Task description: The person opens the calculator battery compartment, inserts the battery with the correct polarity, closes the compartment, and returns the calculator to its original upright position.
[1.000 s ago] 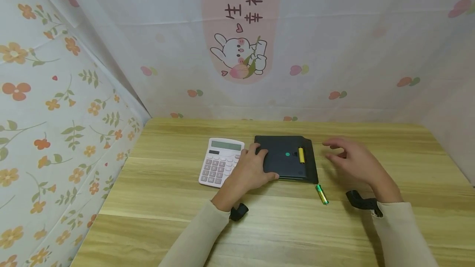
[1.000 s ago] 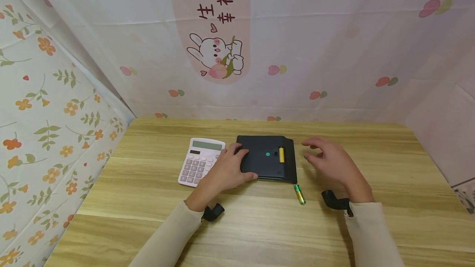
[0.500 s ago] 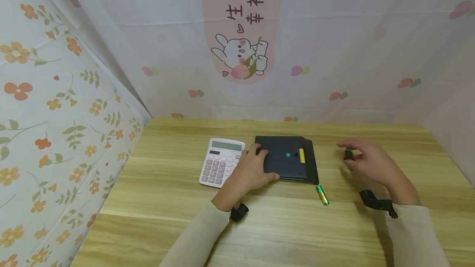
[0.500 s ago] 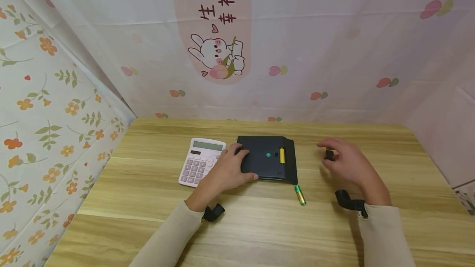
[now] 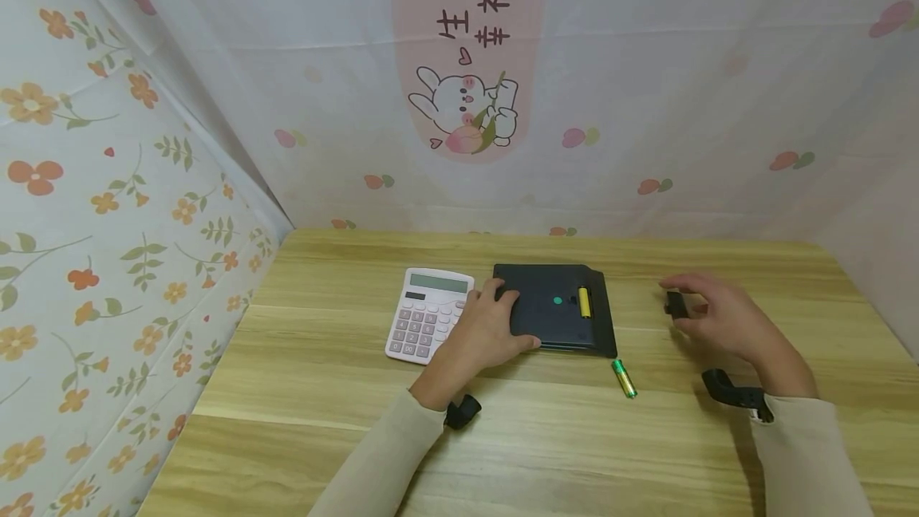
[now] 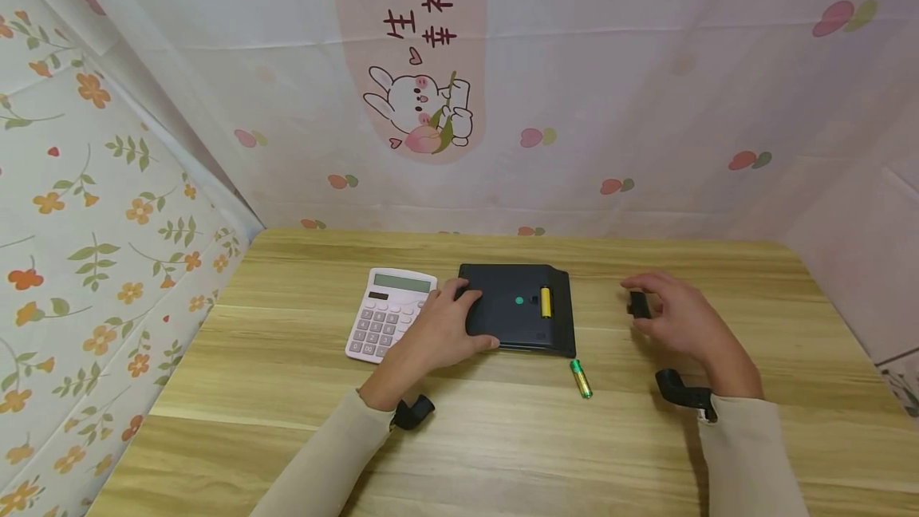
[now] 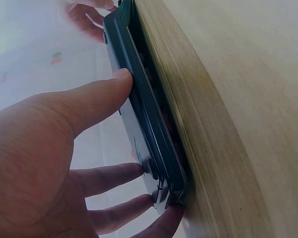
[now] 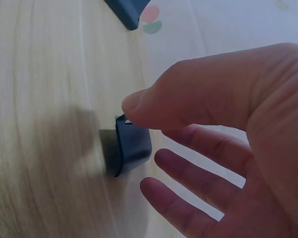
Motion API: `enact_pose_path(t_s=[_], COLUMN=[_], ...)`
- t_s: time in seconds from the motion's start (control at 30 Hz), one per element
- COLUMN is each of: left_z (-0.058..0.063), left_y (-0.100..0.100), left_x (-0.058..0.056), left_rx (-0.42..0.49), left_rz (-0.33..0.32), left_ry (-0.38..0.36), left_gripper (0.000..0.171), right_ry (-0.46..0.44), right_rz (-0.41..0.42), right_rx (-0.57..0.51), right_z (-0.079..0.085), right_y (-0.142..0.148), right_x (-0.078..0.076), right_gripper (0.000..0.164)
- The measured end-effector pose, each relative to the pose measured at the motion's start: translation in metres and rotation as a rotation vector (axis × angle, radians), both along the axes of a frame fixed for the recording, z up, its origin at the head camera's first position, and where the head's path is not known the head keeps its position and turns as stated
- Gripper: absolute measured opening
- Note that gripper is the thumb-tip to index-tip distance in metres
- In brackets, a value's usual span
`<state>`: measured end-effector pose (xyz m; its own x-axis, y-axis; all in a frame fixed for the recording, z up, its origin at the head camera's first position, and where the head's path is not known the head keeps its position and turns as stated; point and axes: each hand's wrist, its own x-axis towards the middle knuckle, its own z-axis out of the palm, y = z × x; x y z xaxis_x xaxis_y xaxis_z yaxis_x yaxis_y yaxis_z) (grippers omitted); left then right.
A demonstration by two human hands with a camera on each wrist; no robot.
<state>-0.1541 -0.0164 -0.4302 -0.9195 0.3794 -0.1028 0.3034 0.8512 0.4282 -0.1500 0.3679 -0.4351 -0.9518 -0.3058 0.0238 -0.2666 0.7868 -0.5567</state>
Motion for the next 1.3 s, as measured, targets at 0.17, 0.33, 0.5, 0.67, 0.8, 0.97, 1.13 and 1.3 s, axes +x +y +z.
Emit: enact_pose_path(t_s=[0.17,0.33,0.5,0.67,0.8,0.97,1.13,1.3], left_z=[-0.0002,-0.0002,-0.0007,0.0001,0.0018,0.0017,-0.0005,-0.0013], left_y=[-0.0001,-0.0002,-0.0005,-0.0007,-0.0011,-0.0013,-0.0011,-0.0008], left_x=[0.0003,0.0003,0.0002,0.0004,0.0011,0.0015,0.0007,0.0000], left_rx=[0.001,-0.001,0.001,-0.001,-0.009,-0.015,-0.011,-0.015], left_rz=[-0.002,-0.001,-0.002,-0.004,-0.004,-0.005,-0.008,-0.010], left_ry=[0.000,-0.003,0.000,-0.003,-0.005,-0.001,0.005,0.009], left_gripper=[0.083,0.083,0.083,0.083,0.084,0.084,0.084,0.084], right_ry=[0.008,0.019,0.014,-0.005,-0.013,-0.026,-0.032,-0.026], right_rz=[0.002,0.013,0.013,-0.004,-0.011,-0.011,-0.013,-0.016], right_rx=[0.028,0.043,0.069,0.076,0.082,0.086,0.088,0.092], right_z=[-0.0042,-0.0061,-0.0060,-0.0065,-0.0072,-0.0068,-0.0061,-0.0061], right_y=[0.0023,0.0025,0.0012,-0.0003,-0.0003,-0.0001,-0.0006,-0.0010], right_x=[-0.0019,-0.0026,-0.0028,-0.0022,-0.0018,-0.0017,-0.0017,-0.0021], right_gripper=[0.066,0.067,0.069,0.069,0.069,0.067,0.066,0.065])
